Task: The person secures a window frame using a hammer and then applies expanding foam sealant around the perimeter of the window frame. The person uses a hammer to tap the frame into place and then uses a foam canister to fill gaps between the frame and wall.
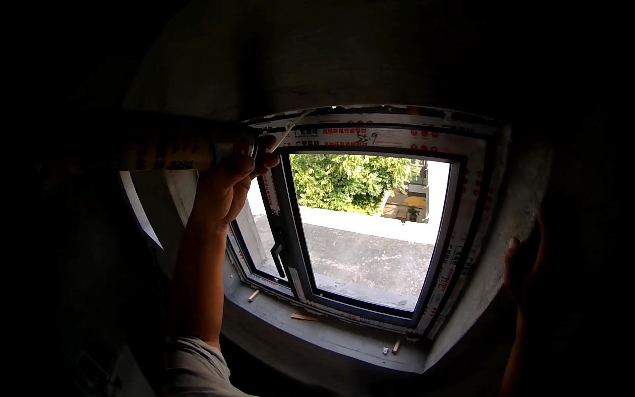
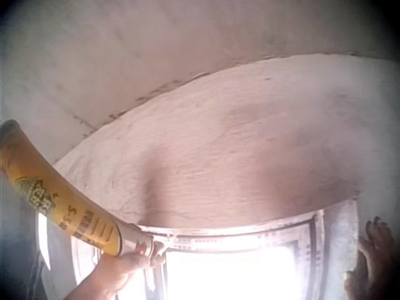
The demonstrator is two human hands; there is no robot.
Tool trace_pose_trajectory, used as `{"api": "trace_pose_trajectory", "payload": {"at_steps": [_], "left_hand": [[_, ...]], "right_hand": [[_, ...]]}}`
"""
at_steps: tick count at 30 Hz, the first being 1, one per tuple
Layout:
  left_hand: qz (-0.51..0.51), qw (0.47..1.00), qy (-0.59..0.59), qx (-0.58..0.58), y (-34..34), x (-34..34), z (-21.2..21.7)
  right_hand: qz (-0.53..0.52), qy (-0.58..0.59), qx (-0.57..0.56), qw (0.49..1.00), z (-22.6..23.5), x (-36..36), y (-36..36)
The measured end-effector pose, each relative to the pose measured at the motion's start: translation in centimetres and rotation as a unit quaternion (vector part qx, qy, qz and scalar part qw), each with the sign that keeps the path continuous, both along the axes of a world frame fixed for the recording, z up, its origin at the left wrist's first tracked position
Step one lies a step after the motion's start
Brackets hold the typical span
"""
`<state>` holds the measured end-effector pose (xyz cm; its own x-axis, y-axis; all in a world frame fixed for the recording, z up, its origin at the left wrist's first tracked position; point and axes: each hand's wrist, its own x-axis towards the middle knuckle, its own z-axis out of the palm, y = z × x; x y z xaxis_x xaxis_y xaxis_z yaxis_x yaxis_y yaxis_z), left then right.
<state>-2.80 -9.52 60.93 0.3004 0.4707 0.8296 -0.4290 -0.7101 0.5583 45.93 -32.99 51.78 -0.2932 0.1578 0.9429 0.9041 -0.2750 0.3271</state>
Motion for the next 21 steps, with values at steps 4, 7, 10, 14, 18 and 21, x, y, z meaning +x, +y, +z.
{"api": "trace_pose_trajectory", "payload": {"at_steps": [4, 7, 10, 14, 18, 21], "left_hand": [[-0.021, 0.999, 0.026, -0.011, 1.1, 1.6, 0.3], [-0.011, 0.999, 0.044, 0.005, 1.8, 2.2, 1.0], [0.016, 0.999, 0.038, 0.032, 1.7, 2.7, 1.2], [0.049, 0.998, 0.043, 0.015, 1.7, 2.7, 0.9], [0.048, 0.998, 0.035, 0.007, 1.6, 3.0, 0.9], [0.057, 0.998, 0.034, 0.005, 1.5, 3.1, 0.6]], "right_hand": [[0.005, -0.004, 0.004, 1.0, 0.3, -0.2, 0.1], [0.004, -0.002, 0.005, 1.0, 0.3, -0.2, 0.1], [-0.001, -0.001, 0.007, 1.0, 0.3, -0.2, -0.1], [0.004, 0.012, 0.004, 1.0, 0.0, -0.2, 0.1], [-0.005, 0.011, 0.003, 1.0, 0.0, -0.3, -0.1], [-0.016, 0.015, 0.0, 1.0, 0.1, -0.4, -0.3]]}}
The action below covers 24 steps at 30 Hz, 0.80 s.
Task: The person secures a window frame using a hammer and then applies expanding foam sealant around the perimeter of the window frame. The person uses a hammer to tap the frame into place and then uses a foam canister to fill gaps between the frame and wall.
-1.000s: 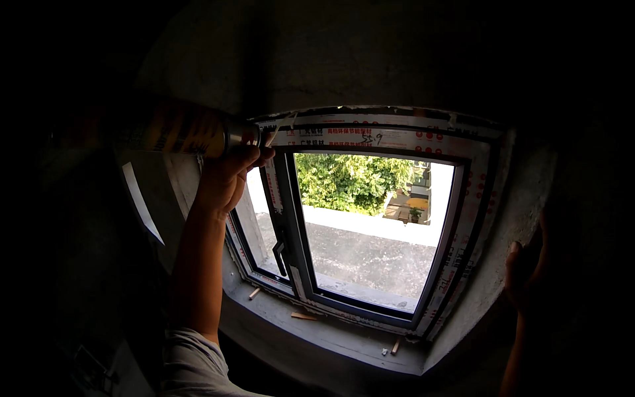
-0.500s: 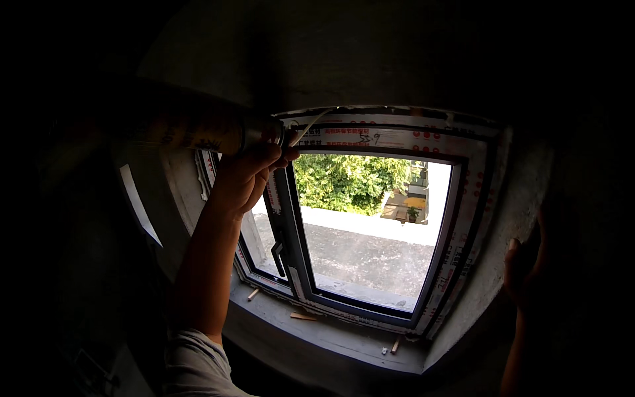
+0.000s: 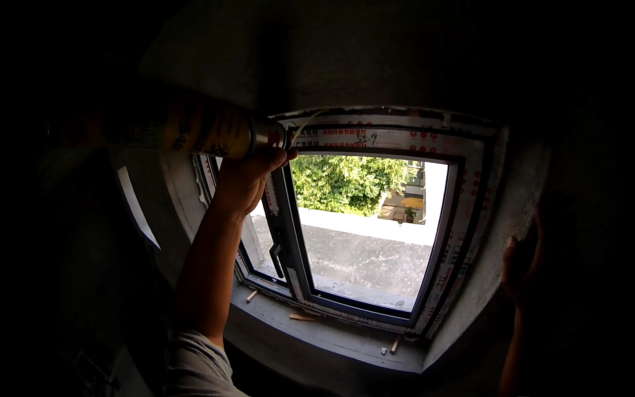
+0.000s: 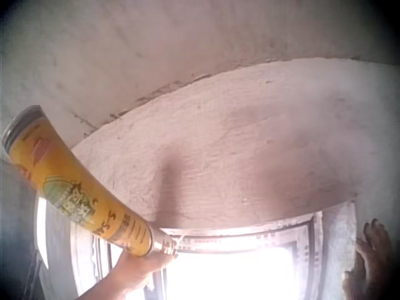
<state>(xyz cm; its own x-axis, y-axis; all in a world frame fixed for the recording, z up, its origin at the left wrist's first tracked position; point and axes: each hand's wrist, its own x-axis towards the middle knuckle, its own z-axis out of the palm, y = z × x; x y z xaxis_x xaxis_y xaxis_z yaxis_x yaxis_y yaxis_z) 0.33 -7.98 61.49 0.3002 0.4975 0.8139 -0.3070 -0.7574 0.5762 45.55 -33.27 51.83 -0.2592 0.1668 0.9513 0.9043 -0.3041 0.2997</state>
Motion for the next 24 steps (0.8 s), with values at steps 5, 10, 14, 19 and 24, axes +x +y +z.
{"api": "trace_pose_trajectory", "payload": {"at_steps": [5, 10, 14, 19, 24], "left_hand": [[-0.008, 1.0, -0.004, 0.025, 0.0, -0.8, -0.9], [-0.107, 0.993, -0.052, 0.008, -0.9, 0.1, -3.2], [-0.135, 0.99, -0.015, 0.046, -1.9, 2.1, -1.7], [-0.108, 0.994, 0.014, 0.03, -1.8, 5.2, -0.9], [-0.068, 0.996, 0.007, 0.058, -1.2, 7.5, -1.0]], "right_hand": [[-0.006, 0.007, 0.0, 1.0, 0.0, -0.4, -0.1], [-0.011, 0.027, -0.01, 1.0, -0.2, -0.7, 0.0], [-0.014, 0.026, -0.012, 1.0, 0.1, -0.9, -0.3], [-0.005, 0.019, -0.011, 1.0, 0.2, -0.8, -0.3], [0.014, 0.015, 0.001, 1.0, 0.1, -0.5, -0.1]]}}
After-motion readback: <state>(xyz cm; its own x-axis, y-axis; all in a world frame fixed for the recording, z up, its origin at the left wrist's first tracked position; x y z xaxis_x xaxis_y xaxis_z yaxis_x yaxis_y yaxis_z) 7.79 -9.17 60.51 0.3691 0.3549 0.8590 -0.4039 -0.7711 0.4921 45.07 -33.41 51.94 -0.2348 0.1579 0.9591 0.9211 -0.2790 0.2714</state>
